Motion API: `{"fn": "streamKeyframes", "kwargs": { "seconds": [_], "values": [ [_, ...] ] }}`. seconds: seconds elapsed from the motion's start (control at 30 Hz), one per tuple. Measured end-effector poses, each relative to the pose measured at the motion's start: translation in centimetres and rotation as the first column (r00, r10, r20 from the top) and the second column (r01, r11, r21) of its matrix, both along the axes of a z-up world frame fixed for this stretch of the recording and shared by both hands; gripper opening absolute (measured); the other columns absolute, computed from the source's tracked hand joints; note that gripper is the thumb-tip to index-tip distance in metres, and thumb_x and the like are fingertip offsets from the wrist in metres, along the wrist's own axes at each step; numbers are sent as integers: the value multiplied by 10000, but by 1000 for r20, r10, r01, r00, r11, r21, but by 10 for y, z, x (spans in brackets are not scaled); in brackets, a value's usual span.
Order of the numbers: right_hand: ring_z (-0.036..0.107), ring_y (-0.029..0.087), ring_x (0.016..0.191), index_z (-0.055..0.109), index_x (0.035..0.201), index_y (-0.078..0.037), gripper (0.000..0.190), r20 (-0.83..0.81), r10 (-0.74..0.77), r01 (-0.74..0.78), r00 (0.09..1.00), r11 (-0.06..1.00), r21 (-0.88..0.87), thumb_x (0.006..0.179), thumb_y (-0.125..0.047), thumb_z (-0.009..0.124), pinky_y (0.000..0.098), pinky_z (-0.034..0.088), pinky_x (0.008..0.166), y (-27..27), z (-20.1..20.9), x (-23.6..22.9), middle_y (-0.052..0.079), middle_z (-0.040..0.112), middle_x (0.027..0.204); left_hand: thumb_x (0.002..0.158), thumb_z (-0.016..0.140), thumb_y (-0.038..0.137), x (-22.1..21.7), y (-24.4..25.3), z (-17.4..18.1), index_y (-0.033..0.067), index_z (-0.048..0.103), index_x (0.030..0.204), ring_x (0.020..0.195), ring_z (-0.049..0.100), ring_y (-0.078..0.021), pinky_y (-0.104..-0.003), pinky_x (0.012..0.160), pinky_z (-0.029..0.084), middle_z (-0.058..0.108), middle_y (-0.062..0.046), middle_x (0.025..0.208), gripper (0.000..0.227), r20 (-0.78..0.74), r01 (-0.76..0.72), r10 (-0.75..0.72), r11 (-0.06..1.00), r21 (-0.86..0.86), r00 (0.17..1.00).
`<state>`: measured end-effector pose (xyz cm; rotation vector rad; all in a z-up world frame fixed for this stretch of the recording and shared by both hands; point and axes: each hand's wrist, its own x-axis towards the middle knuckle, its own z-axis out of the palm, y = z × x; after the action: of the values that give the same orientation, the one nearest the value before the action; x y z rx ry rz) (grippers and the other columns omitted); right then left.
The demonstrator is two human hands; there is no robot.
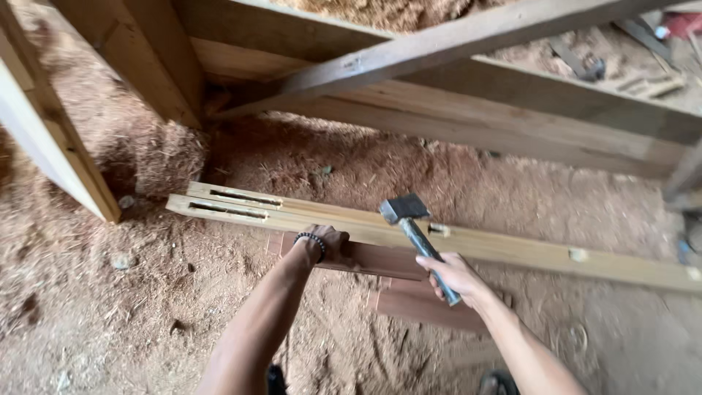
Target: The person fits wooden panels into the grooves of a wooden frame and uses a hammer to tap the pieces into place to secure the assembly.
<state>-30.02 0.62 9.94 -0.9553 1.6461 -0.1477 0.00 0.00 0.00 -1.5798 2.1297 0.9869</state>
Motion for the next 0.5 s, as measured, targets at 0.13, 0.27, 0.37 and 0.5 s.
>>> {"fn": "streamKeyframes", "kwargs": {
  "seconds": [0.13,0.27,0.37,0.5],
  "values": [
    [563,244,369,629,901,19,335,-27,-100,100,995,994,30,926,-301,724,368,481,327,30,21,18,161,560,556,736,593,829,-19,16,-15,321,611,1350,1307,617,-263,-448,1132,452,689,-62,1355,797,-81,149,-139,979,138,987],
    [555,234,366,600,896,20,367,-12,-119,119,993,993,-26,916,-318,742,366,481,323,39,19,23,148,548,560,820,623,675,-53,30,-23,282,686,1181,1145,710,-290,-470,978,578,760,-85,1139,538,-263,76,-85,996,-44,961],
    [552,252,357,602,895,40,360,-32,-110,108,993,993,-54,913,-289,745,378,482,321,41,12,29,171,557,551,876,594,539,-69,25,-19,236,715,1095,1041,749,-273,-450,890,615,777,-69,1027,394,-272,57,-103,984,-172,957],
    [582,283,361,622,927,49,350,-30,-65,63,997,996,-62,905,-272,759,399,507,330,30,2,39,180,574,556,878,589,427,-35,-10,-26,234,785,942,962,775,-264,-462,795,626,794,-30,947,283,-93,-103,82,965,-243,992]
  ]
}}
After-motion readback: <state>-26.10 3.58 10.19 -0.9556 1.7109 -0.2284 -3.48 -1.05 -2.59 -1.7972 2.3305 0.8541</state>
